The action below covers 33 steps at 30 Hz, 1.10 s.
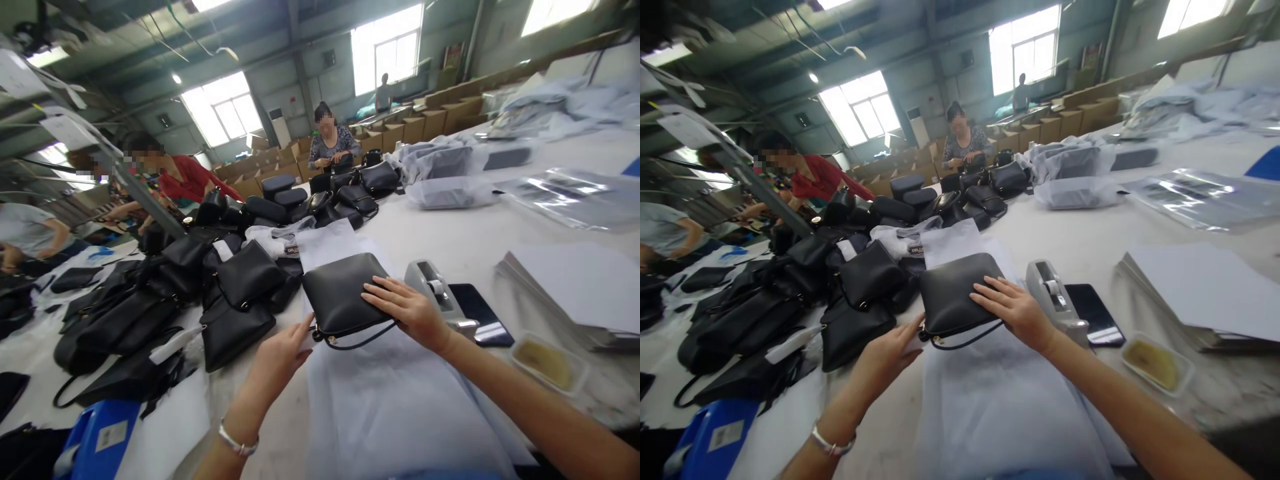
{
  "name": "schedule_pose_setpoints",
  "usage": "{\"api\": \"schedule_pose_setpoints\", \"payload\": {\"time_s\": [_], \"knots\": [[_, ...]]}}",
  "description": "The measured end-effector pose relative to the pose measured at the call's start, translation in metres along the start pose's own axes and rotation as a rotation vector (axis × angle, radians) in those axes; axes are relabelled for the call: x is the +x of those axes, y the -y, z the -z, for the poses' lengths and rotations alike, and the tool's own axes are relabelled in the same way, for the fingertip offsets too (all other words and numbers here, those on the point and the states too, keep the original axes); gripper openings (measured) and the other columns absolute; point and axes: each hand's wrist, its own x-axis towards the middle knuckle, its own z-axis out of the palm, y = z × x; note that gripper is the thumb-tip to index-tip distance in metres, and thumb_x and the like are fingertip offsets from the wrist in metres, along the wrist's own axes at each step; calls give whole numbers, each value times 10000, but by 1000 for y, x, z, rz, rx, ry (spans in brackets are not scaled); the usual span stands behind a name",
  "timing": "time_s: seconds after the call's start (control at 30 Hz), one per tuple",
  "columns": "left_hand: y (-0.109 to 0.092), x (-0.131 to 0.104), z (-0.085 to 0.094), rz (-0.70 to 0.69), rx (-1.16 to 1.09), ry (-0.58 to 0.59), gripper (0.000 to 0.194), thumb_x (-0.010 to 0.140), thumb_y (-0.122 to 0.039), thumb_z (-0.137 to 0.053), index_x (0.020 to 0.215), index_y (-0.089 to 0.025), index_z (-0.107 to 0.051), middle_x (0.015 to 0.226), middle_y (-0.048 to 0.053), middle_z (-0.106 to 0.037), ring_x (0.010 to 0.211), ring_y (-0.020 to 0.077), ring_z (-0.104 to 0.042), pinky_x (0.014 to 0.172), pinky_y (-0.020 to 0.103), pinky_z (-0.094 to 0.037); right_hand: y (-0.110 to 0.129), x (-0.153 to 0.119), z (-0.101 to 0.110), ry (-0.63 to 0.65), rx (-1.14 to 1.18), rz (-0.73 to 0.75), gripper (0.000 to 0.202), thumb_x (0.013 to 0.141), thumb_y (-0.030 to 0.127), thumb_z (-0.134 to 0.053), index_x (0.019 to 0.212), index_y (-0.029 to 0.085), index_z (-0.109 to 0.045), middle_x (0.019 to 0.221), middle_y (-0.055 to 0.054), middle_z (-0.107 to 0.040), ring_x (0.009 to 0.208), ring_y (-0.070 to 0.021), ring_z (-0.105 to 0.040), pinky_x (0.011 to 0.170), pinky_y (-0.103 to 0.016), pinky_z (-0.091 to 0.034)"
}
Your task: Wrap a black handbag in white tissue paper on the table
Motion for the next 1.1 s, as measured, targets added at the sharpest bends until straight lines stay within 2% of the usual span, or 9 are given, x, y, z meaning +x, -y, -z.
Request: {"api": "schedule_pose_setpoints", "payload": {"time_s": [0.17, 0.33, 0.4, 0.5, 0.63, 0.8, 0.9, 1.0, 1.1], "knots": [[-9, 15, -42, 43, -33, 136, 700, 808, -84, -626, 1456, -271, -441, 1228, 109, -674, 1094, 278, -648, 927, 333, -489, -17, -43, -37, 42, 4, 14, 565, 962, 40, -330, 1465, 276, -435, 1432, -30, -518, 1423, -222, -332, 1149, -501, -379], [13, 2, -76, 45, -270, 190, 707, 797, -141, -654, 1450, -316, -447, 1269, 77, -667, 1139, 295, -639, 959, 374, -498, -14, -66, -49, 124, 31, -14, 599, 951, 19, -331, 1471, 302, -421, 1436, -18, -512, 1423, -219, -320, 1149, -502, -371], [19, -2, -73, 97, -388, 119, 523, 855, -258, -629, 1369, -315, -554, 1272, 57, -668, 1162, 290, -630, 995, 388, -489, -13, -69, -49, 134, 44, -23, 637, 925, -9, -320, 1473, 300, -417, 1439, -18, -507, 1425, -215, -310, 1147, -492, -368], [10, 4, -58, 204, -460, -121, 374, 964, -358, -452, 1269, -265, -647, 1276, 70, -664, 1206, 272, -604, 1052, 414, -462, -13, -72, -51, 163, 77, -40, 681, 887, -35, -323, 1464, 308, -432, 1437, -16, -507, 1423, -209, -309, 1156, -478, -345], [-27, 27, -53, 27, -408, -293, 444, 964, -365, -469, 1397, -282, -529, 1477, 59, -489, 1393, 278, -413, 1160, 473, -345, -16, -68, -43, 312, 182, -101, 752, 821, -53, -352, 1461, 335, -432, 1468, -16, -470, 1434, -217, -286, 1173, -514, -287], [-55, 46, -98, -126, -205, -224, 707, 868, -305, -615, 1513, -295, -326, 1609, 52, -222, 1477, 367, -195, 1121, 630, -341, -22, -24, 9, 626, 424, -217, 615, 813, 199, -664, 1402, 322, -535, 1502, -43, -434, 1413, -305, -343, 1136, -489, -380], [-55, 46, -122, -129, -89, -299, 757, 865, -268, -593, 1541, -276, -251, 1614, 65, -192, 1474, 372, -201, 1085, 617, -403, -46, 24, 20, 441, 423, -360, 454, 886, 366, -651, 1331, 285, -611, 1349, -50, -599, 1266, -261, -544, 1110, -407, -426], [-52, 46, -133, -129, -41, -392, 776, 843, -250, -601, 1541, -267, -260, 1606, 58, -223, 1466, 366, -238, 1072, 586, -434, -97, 76, -13, 184, 361, -660, 410, 877, 337, -653, 1279, 257, -645, 1322, -45, -619, 1125, -243, -637, 1033, -366, -490], [-51, 50, -138, -118, -45, -458, 762, 809, -263, -628, 1514, -262, -339, 1584, 54, -289, 1441, 369, -302, 1048, 573, -463, -156, 120, -69, 135, 325, -838, 559, 820, 279, -705, 1348, 152, -577, 1336, -147, -593, 1185, -307, -600, 1026, -413, -482]]}}
